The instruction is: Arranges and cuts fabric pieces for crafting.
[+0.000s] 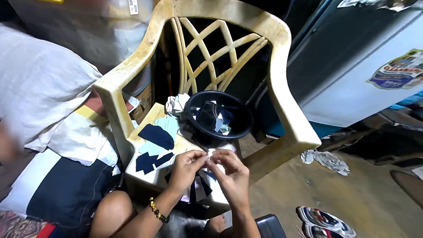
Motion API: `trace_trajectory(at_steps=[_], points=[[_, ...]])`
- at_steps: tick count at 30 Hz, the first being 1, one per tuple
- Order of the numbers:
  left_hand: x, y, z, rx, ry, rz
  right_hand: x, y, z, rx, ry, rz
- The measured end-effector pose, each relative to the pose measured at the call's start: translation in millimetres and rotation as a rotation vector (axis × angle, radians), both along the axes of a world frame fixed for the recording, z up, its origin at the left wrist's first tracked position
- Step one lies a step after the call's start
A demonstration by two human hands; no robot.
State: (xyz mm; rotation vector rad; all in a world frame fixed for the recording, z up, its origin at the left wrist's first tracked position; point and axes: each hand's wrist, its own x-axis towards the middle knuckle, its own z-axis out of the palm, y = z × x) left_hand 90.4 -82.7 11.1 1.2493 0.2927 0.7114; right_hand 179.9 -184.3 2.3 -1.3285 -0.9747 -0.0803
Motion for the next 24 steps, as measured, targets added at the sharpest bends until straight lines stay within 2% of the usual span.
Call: trace_trajectory(at_steps=[8, 17, 24], points=[[-4, 3, -10, 0.030, -0.072, -0.014, -10, 0, 5, 0.017, 0.199, 0.082], [-7, 8, -9, -0.024, -0.021, -0.049, -5, 3, 7, -0.103, 0.163, 0.104], [-10, 11, -7, -0.042, -0.015, -0.072, -3, 4, 8, -0.097, 0.261, 0.185]])
